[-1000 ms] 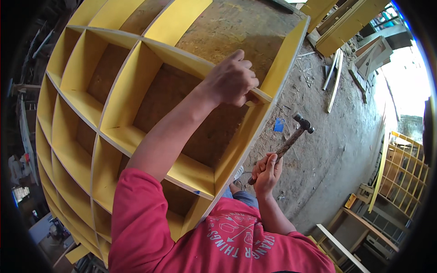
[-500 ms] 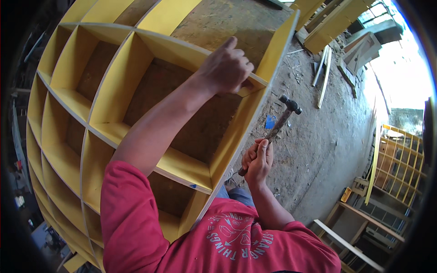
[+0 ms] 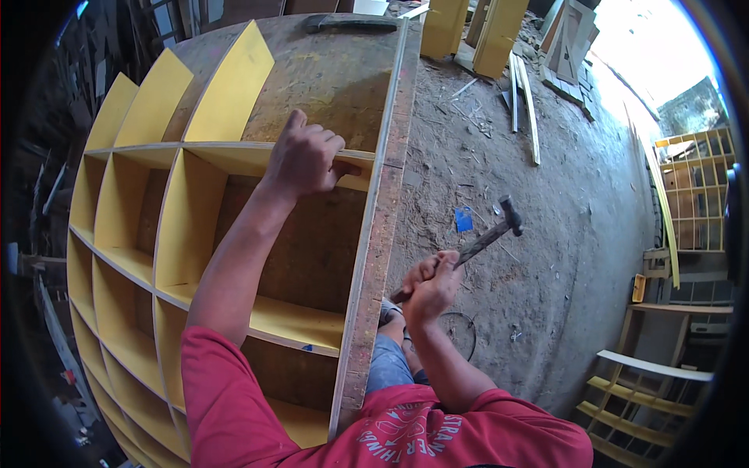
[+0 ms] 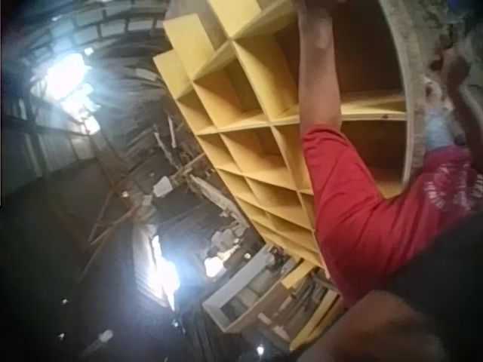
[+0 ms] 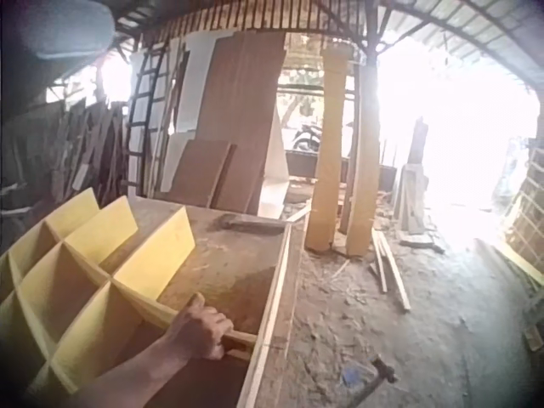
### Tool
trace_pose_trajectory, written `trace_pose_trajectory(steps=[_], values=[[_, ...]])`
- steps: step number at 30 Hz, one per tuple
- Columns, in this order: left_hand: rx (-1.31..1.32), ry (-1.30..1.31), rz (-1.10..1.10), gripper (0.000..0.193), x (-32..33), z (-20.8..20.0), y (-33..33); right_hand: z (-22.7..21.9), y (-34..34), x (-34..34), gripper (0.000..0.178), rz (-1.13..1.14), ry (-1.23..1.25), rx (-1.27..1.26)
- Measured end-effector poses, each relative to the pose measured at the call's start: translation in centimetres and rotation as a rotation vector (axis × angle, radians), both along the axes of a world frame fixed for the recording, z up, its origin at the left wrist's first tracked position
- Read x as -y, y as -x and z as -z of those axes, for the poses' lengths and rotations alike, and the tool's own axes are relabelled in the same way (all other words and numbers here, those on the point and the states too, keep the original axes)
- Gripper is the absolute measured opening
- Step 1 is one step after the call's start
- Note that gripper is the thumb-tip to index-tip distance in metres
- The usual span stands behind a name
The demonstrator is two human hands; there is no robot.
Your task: The person hammers nails into a wooden shelving unit, positions a wooden board across the frame, and marks lines on it using a carpenter's square and a pencil.
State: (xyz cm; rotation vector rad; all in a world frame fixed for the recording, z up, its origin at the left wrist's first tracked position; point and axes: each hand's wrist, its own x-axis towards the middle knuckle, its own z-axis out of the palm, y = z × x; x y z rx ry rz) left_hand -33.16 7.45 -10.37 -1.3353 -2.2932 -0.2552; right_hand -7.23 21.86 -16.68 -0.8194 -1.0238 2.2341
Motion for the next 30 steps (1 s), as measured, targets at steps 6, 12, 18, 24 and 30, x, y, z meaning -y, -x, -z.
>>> trace_pose_trajectory(steps=[6,12,18,24,30], values=[[0.045,0.006,-0.024,0.032,0.4,0.3,0.0,-1.3,-0.2,1.6,0.028,-0.262,-0.011,0.058],[0.028,0.0,-0.03,0.036,0.3,0.0,0.0,-1.1,-0.1,2.8,0.029,-0.146,0.089,-0.005],[0.045,-0.008,-0.017,0.038,0.2,-0.2,-0.2,-1.6,0.1,0.6,0.028,0.09,0.127,0.004],[0.06,0.015,-0.034,0.028,0.2,0.2,-0.4,-1.2,-0.3,2.7,0.027,-0.413,-0.011,0.092],[0.059,0.019,-0.007,0.032,0.4,0.6,0.2,-1.6,-0.4,0.8,0.032,0.027,0.042,0.025]])
